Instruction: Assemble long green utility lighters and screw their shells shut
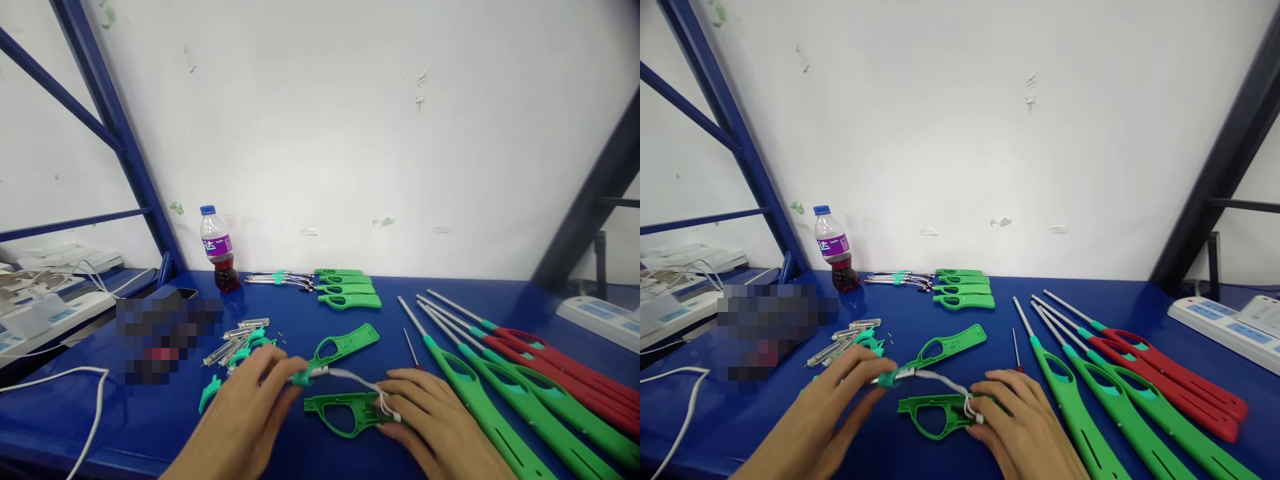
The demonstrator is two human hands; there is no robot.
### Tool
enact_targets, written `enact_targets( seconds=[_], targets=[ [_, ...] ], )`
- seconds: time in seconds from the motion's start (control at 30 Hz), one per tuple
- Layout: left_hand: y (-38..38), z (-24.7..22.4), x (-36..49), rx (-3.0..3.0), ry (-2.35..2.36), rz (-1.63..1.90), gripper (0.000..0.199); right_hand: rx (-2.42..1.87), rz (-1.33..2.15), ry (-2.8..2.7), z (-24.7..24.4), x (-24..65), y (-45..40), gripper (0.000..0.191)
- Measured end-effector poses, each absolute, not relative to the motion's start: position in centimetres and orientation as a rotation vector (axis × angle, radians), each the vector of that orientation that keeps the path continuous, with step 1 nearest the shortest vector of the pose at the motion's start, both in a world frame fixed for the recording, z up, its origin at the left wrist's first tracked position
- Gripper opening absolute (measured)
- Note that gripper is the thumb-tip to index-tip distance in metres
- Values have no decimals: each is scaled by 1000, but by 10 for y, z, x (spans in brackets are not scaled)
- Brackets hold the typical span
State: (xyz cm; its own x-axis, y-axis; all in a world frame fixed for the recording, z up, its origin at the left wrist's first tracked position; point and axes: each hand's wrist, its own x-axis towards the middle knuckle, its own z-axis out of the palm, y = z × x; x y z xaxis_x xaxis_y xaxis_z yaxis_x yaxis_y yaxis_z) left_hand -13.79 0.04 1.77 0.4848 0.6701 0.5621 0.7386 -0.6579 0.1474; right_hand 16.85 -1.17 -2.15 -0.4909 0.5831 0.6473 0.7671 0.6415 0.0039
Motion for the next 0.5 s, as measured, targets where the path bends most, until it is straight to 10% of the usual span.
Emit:
enact_targets(
  seconds=[0.5],
  targets=[
    [-18, -23, -146, -2686, -1473, -1142, 20, -1097, -279, -2264, -27, 173, -16, 29]
  ],
)
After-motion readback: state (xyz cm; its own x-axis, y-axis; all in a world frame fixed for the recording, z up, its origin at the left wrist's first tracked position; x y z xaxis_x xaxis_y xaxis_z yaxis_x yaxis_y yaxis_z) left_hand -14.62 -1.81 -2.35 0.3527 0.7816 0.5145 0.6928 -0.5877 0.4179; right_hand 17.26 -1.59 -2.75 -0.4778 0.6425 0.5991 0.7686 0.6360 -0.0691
